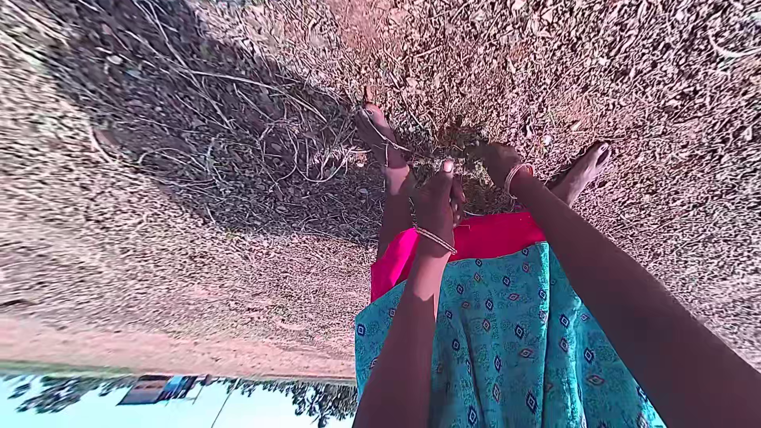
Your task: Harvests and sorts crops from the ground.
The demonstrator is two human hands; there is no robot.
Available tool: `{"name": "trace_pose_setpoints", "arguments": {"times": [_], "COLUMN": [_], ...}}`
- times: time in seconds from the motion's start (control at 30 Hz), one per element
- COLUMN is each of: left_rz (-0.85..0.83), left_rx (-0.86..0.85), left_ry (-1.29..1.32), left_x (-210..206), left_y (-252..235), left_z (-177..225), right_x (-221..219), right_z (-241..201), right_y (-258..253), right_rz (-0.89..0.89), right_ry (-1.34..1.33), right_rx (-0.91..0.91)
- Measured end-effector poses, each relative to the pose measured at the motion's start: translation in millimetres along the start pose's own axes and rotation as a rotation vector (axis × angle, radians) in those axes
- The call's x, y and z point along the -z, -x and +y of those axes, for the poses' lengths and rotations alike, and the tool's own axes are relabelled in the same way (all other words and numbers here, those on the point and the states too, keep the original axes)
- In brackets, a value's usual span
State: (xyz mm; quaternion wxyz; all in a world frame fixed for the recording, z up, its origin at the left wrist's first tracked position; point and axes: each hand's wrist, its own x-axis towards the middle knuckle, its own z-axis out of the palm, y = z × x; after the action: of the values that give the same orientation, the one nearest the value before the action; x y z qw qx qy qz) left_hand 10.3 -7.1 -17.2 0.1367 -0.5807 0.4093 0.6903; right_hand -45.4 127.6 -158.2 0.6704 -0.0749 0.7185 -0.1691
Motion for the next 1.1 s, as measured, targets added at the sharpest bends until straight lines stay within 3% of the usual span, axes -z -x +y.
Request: {"name": "trace_pose_setpoints", "arguments": {"times": [0.07,0.13,0.2,0.27,0.3,0.37,0.4,0.47,0.57,0.63,0.7,0.8,0.9,1.0,1.1], "left_rz": [0.073,0.149,0.216,0.255,0.255,0.238,0.219,0.186,0.15,0.111,0.07,0.029,-0.017,-0.048,0.013], "left_rx": [-0.069,-0.107,-0.091,-0.038,-0.026,-0.025,-0.034,-0.051,-0.009,0.088,0.17,0.182,0.132,0.117,0.106], "left_ry": [0.06,0.094,0.141,0.202,0.221,0.224,0.236,0.251,0.224,0.215,0.198,0.148,0.126,0.103,0.104], "left_x": [2.3,4.2,6.8,6.8,6.5,6.2,6.4,6.5,7.5,7.0,4.2,4.0,7.4,10.1,10.6], "left_y": [-2.5,-5.3,-7.2,-9.0,-10.1,-9.8,-8.9,-9.2,-8.5,-6.3,-4.8,-3.7,-1.3,3.6,2.0], "left_z": [-3.3,-3.1,-2.0,-1.2,-0.9,-0.6,-1.2,-2.8,-4.4,-4.6,-2.9,0.3,3.2,6.8,5.4], "right_x": [26.3,42.3,32.1,-13.9,-41.0,-62.4,-67.4,-50.5,-21.9,-7.0,2.3,5.8,8.0,18.5,21.5], "right_z": [-14.4,-32.9,-49.0,-45.0,-36.0,-27.4,-18.3,-5.6,2.8,2.0,-5.9,-0.2,25.3,12.7,-29.9], "right_y": [-16.3,-36.1,-44.3,-39.2,-30.6,-13.5,-10.5,2.0,-3.4,-23.4,-38.0,-37.8,-15.1,20.1,72.6], "right_rz": [0.291,0.379,0.132,-0.145,-0.204,-0.44,-0.469,-0.299,0.177,0.26,0.172,0.129,0.442,0.65,0.434], "right_ry": [-0.167,-0.196,-0.012,0.223,0.289,0.405,0.375,0.116,-0.132,-0.098,-0.011,-0.044,-0.48,-0.728,-0.77], "right_rx": [-0.008,-0.037,-0.033,0.037,0.048,0.022,0.079,0.121,-0.081,-0.243,-0.28,-0.082,0.169,0.418,0.705]}}
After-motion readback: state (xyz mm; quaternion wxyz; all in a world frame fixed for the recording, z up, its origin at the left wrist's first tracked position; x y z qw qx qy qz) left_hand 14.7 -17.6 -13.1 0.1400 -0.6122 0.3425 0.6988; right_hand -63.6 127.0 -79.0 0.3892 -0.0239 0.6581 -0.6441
